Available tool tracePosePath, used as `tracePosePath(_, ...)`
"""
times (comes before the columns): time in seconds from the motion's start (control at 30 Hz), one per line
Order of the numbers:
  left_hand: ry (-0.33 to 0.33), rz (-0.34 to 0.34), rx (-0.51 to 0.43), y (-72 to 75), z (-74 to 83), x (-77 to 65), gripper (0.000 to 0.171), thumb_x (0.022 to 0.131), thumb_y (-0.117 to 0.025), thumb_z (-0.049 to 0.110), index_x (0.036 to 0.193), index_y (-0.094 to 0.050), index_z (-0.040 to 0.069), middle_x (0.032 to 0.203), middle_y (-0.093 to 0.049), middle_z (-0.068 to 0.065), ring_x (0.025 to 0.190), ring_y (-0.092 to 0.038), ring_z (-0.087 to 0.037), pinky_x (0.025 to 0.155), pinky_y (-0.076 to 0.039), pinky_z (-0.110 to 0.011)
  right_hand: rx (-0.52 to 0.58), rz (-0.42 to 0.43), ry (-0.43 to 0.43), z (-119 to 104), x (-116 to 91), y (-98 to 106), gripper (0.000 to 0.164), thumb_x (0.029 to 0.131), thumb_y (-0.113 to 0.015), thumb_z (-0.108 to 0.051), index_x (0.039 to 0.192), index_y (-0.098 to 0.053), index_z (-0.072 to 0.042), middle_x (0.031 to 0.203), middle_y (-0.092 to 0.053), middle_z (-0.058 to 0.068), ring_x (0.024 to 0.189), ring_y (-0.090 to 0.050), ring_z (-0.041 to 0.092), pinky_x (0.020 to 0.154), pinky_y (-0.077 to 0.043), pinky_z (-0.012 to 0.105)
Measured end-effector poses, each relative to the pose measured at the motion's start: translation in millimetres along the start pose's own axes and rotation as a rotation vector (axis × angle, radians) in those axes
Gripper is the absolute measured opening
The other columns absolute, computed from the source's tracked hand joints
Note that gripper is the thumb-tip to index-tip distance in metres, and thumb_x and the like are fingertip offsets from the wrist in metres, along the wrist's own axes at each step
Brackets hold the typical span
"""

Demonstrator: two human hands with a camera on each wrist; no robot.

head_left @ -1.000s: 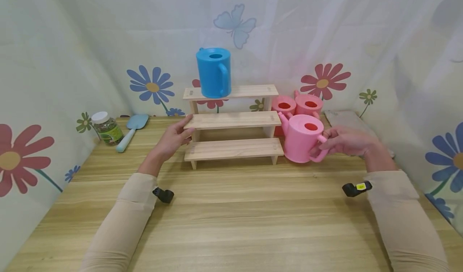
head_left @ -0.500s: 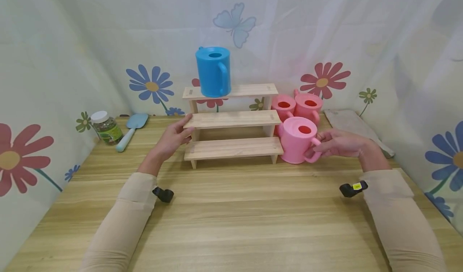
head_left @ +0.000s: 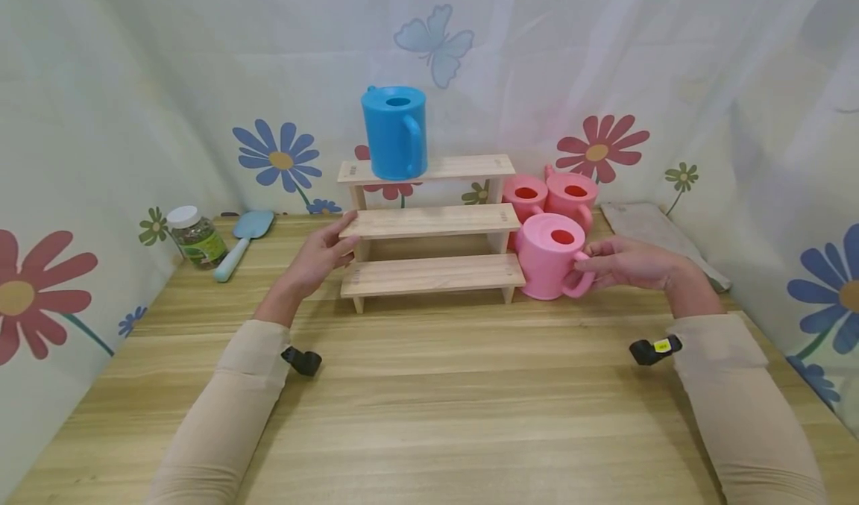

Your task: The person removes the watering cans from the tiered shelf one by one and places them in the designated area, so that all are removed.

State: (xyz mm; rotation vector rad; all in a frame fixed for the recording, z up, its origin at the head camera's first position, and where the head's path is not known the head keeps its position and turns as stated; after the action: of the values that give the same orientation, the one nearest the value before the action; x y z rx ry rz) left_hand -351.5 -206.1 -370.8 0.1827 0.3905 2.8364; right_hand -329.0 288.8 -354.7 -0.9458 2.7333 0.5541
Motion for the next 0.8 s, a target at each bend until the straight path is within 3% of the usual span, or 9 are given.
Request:
tracePosePath(0.33,-0.009,-0.019,-0.043,1.5,-2.8,1.8,0.056,0.107,-0.050,0.025,0.159,-0.031,0.020,0.165,-0.015,-0.006,0.145,-0.028,-0.029,0.113,-0.034,-0.051,-0.233,0.154,-0.032,-12.7,-11.8,4.1,0.046,0.096,-0.070,-0.031,0.124,-0.062,0.005,0.119,-0.065,0.021,0.108,-0.064,0.029,0.095,-0.054,0.044)
tracePosePath(0.8,-0.008,-0.029,-0.065,2.1,-4.7,1.8,0.055,0.108,-0.048,0.023,0.159,-0.030,0.020,0.166,-0.015,-0.007,0.146,-0.027,-0.028,0.114,-0.031,-0.053,-0.272,0.128,0.006,-14.3,-6.9,-1.0,0.037,0.098,-0.067,-0.022,0.121,-0.063,0.007,0.115,-0.065,0.025,0.104,-0.067,0.031,0.093,-0.055,0.047)
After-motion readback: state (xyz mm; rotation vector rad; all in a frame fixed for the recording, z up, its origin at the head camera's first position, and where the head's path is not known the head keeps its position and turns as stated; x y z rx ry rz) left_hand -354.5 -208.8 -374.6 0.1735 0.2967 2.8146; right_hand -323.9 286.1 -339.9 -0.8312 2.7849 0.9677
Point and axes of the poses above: each hand's wrist, its own x-axis towards the middle knuckle, its own y-axis out of the back of the hand, z = x × y, the point moved 4 cm from there along x, towards the middle knuckle
